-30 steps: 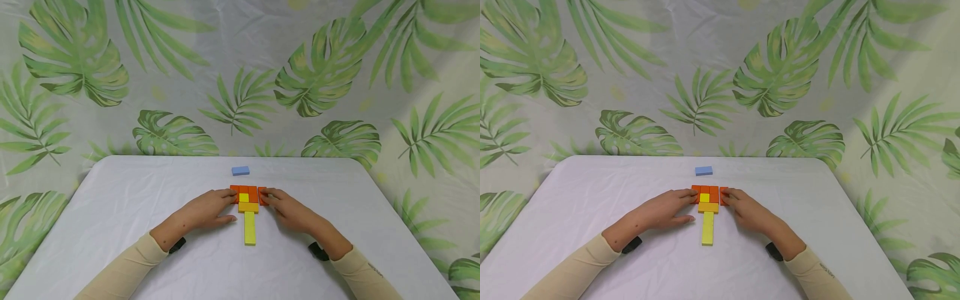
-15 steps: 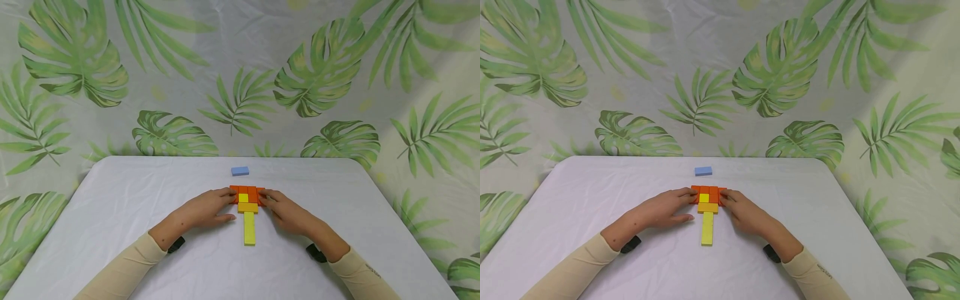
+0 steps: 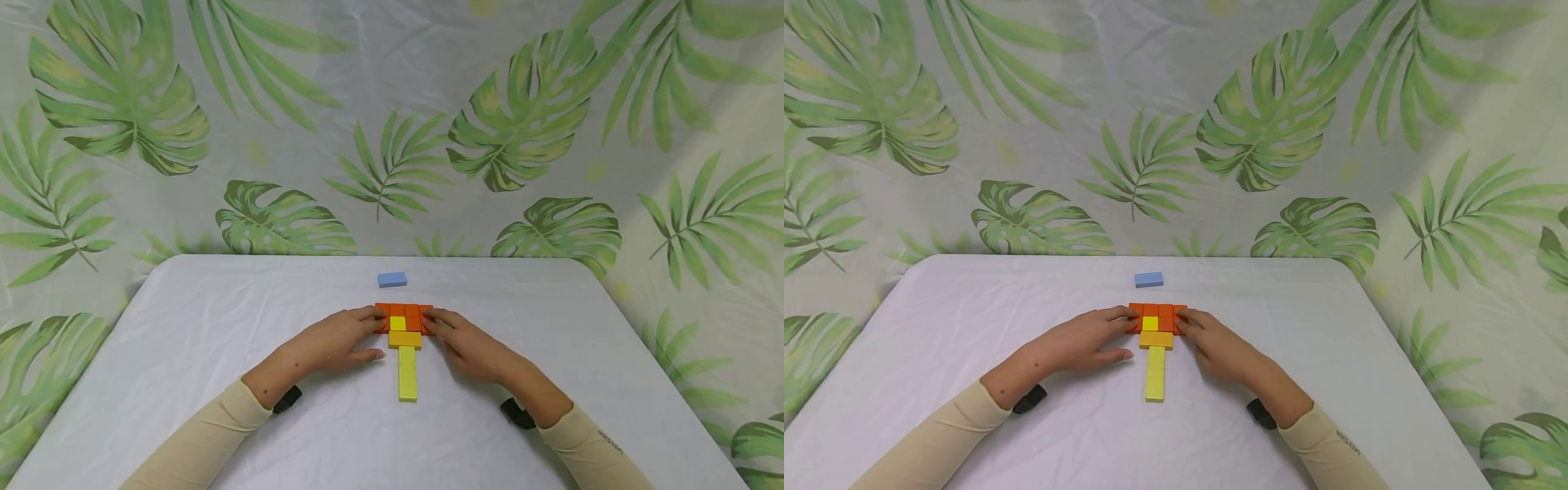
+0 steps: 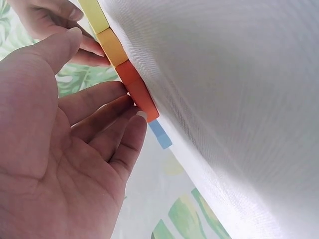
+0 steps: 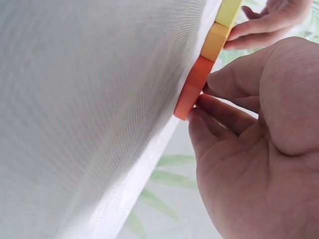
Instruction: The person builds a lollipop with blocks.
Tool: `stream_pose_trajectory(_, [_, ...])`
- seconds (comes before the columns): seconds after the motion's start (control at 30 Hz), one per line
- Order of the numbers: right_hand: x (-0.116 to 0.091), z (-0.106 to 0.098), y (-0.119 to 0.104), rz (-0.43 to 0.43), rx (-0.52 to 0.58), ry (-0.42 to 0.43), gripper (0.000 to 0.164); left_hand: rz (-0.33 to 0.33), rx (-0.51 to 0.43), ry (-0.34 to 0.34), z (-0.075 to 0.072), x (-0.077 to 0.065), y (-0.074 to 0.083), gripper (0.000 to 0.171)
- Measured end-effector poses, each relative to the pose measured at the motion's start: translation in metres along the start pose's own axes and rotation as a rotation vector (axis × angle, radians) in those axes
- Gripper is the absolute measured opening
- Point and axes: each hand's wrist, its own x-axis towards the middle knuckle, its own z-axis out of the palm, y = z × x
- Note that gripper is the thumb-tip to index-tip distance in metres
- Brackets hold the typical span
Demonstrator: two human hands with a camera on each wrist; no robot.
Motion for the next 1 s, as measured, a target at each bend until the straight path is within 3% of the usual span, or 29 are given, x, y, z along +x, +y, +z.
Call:
stream_pose_trajectory(0.4, [-0.0003, -0.0024, -0.0043, 0.024, -0.030, -0.022, 0.052, 0.018, 0.009, 0.008, -0.0001, 0.0006, -0.0006, 0.062])
stream_pose_trajectory(0.83, [-0.0010, -0.0010, -0.0001, -0.024, -0.034, 0.015, 0.048, 0.060, 0.007, 0.082, 0.0039, 0.0013, -0.0032, 0.050])
stream_pose_trajectory(1.0, [-0.0006, -0.0014, -0.0006, -0.023, -0.029, 0.003, 0.047, 0.025, 0.012, 0.080, 0.0036, 0.0016, -0.0044, 0.053])
